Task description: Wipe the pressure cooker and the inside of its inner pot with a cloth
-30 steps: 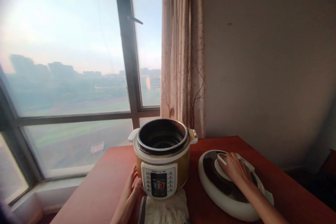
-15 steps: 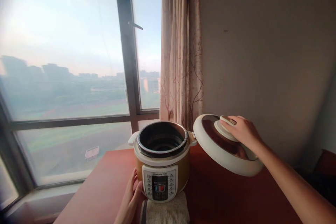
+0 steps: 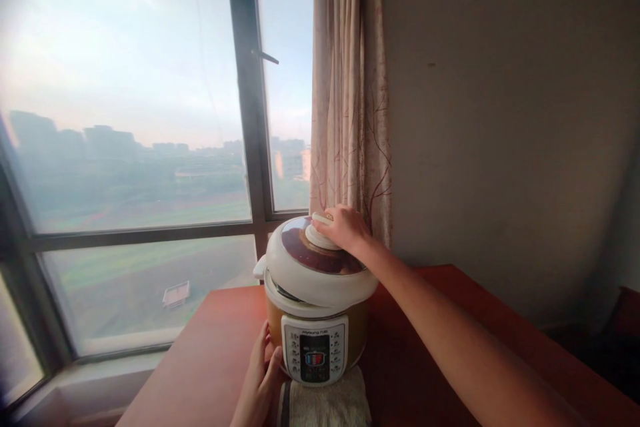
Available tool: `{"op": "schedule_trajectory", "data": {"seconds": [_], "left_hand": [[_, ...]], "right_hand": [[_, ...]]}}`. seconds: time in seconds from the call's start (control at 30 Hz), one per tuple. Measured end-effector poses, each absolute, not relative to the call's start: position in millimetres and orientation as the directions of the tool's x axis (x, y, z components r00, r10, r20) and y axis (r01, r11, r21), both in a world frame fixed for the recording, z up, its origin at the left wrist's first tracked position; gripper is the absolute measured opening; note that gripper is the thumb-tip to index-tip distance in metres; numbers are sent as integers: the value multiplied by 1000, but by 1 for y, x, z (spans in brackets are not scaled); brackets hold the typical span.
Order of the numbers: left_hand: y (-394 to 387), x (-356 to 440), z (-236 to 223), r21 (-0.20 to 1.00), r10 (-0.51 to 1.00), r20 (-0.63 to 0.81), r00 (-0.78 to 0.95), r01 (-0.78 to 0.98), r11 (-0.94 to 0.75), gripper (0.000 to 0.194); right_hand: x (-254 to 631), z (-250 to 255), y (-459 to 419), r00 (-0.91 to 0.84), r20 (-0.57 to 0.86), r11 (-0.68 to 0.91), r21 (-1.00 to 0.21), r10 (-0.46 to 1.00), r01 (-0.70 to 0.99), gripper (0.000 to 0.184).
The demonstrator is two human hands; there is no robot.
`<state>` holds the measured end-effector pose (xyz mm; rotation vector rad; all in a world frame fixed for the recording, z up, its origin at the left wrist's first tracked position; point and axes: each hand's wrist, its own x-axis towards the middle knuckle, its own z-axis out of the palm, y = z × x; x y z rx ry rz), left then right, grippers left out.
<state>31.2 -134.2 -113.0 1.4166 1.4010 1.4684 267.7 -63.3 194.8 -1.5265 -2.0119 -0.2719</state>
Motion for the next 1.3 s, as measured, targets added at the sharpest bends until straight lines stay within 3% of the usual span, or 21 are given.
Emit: {"op": "schedule_trajectory", "data": {"seconds": [0.53,0.93,1.3], "left_hand": [[-133,33,-116,948,941,298,-163,168,-272,82],[-128,31,-126,945,938,296,-180,201,-259,89],[-129,31,-127,943,928,313,-201,181,-279,81]], "right_hand": [[224,178,-35,-205,478,282,-95,854,955,47],[229,165,-28,-158,465,242,-126,871,962,48],[233,158,-26,-181,422,279,-184,888,942,48]]}}
